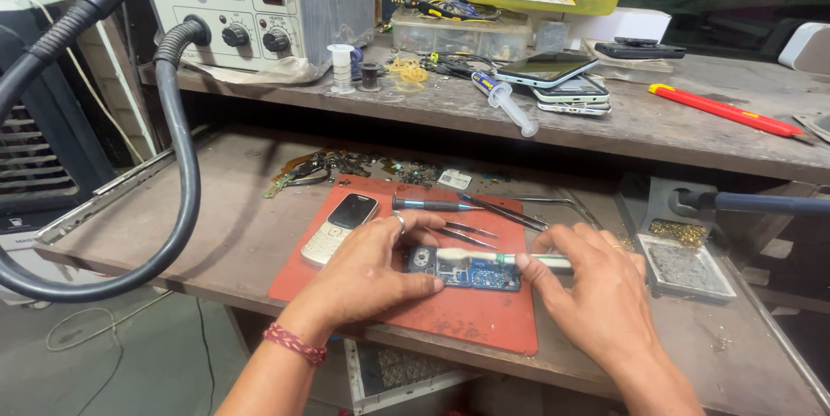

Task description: The person cleans a mobile phone circuit board using a toothbrush and a liquid applied from a syringe. They also use a screwdriver to manipulate components on the board and tweezers to handle small parts. The person works on a cluttered workbench with various tools and electronic parts visible.

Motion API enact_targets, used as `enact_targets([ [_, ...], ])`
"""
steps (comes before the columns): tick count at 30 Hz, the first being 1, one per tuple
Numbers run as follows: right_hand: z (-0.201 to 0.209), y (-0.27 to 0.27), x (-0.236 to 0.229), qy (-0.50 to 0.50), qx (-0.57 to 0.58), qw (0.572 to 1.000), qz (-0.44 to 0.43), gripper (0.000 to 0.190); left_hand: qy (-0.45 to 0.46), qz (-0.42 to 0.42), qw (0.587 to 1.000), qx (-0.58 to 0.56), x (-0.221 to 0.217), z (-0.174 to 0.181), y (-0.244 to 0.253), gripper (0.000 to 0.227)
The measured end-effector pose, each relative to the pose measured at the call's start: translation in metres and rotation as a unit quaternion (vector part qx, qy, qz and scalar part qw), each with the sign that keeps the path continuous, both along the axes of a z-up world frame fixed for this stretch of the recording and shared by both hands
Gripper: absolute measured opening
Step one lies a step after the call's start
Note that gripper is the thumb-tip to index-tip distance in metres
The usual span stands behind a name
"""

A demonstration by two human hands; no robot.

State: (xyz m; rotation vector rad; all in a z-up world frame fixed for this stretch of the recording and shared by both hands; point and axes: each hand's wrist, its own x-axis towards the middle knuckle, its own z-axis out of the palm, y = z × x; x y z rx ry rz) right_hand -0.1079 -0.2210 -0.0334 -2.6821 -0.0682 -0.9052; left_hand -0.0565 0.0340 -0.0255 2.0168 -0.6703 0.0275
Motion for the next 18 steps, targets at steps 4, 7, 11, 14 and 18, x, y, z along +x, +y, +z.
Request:
enact_targets([
  [4, -0.0001, -0.0001, -0.0002, 0.020, -0.003, 1.000, -0.012, 0.030, -0.005, -0.002, 1.000, -0.004, 0.0006, -0.0003, -0.0006, 0.066],
  [7, -0.0012, -0.0004, -0.0015, -0.008, -0.004, 1.000, -0.018, 0.028, -0.014, -0.002, 1.000, -0.004, 0.0003, -0.0024, -0.0001, 0.064],
  [11, -0.0003, -0.0019, -0.0012, -0.008, -0.006, 1.000, -0.002, 0.028, -0.030, -0.003, 1.000, 0.001, 0.0015, -0.0012, 0.0000, 0.063],
  [14, -0.0012, -0.0017, -0.0030, -0.023, -0.012, 1.000, -0.005, 0.029, -0.027, -0.007, 1.000, -0.004, -0.0003, -0.0019, -0.0005, 0.062],
  [18, 0.0007, -0.0028, -0.0048, -0.020, 0.000, 1.000, -0.007, 0.029, -0.015, -0.003, 1.000, -0.001, 0.0004, -0.0009, 0.0004, 0.062],
])
